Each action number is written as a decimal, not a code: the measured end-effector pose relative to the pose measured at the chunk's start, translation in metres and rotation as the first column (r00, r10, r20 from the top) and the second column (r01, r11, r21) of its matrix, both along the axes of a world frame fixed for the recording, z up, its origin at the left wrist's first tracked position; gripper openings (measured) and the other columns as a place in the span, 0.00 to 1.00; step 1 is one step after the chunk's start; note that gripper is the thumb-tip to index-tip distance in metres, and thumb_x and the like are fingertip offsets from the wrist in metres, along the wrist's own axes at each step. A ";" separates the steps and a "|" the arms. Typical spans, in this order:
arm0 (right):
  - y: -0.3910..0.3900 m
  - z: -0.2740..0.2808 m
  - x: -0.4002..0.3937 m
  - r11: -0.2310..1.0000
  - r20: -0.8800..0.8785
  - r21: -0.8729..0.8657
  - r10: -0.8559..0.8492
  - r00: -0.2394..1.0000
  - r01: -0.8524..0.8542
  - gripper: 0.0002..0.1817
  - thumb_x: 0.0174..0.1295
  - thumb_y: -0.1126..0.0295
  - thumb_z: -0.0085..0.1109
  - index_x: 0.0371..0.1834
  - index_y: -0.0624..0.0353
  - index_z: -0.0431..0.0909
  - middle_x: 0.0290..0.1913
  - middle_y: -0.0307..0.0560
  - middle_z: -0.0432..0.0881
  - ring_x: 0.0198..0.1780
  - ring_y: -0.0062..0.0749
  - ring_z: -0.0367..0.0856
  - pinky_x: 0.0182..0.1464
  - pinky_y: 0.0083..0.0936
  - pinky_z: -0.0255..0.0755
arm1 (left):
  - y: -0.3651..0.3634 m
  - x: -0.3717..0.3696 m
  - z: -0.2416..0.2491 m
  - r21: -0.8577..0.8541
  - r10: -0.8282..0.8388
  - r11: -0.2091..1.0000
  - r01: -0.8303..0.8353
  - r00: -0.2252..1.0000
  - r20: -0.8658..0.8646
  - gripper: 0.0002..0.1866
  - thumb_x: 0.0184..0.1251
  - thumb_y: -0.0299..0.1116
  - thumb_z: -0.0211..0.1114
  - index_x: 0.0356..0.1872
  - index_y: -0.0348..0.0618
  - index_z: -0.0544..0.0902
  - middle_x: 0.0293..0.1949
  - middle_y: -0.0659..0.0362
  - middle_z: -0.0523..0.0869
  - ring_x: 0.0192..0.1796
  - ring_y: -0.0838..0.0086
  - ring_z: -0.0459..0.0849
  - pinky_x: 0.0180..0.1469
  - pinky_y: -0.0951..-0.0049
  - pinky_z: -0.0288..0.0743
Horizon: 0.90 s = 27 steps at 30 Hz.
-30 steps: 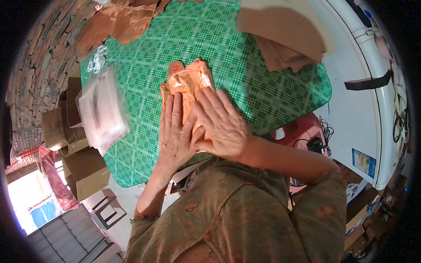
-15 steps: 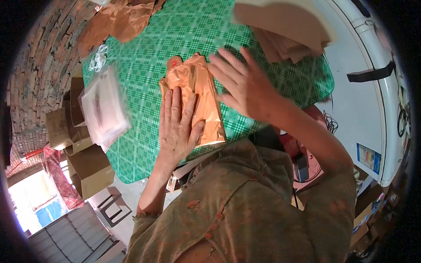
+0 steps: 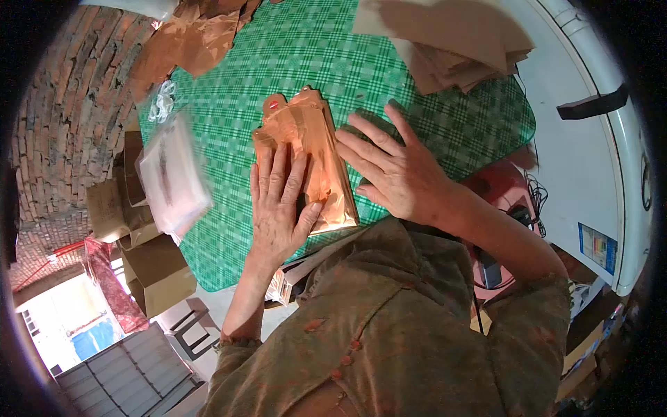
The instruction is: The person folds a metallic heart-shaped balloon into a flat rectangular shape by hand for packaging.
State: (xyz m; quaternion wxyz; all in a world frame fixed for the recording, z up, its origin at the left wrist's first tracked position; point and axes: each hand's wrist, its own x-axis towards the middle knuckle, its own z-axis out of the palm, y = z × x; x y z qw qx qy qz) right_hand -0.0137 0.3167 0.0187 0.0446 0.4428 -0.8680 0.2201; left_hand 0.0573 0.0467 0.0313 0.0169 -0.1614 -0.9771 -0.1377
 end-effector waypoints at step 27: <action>-0.008 -0.003 0.001 0.990 0.064 -0.074 0.123 0.990 -0.119 0.36 0.69 0.49 0.68 0.75 0.60 0.79 0.80 0.46 0.75 0.87 0.44 0.61 0.90 0.60 0.39 | -0.008 -0.038 -0.009 0.025 -0.132 0.991 0.133 0.991 -0.034 0.33 0.86 0.46 0.54 0.86 0.50 0.67 0.88 0.45 0.58 0.89 0.47 0.55 0.88 0.42 0.46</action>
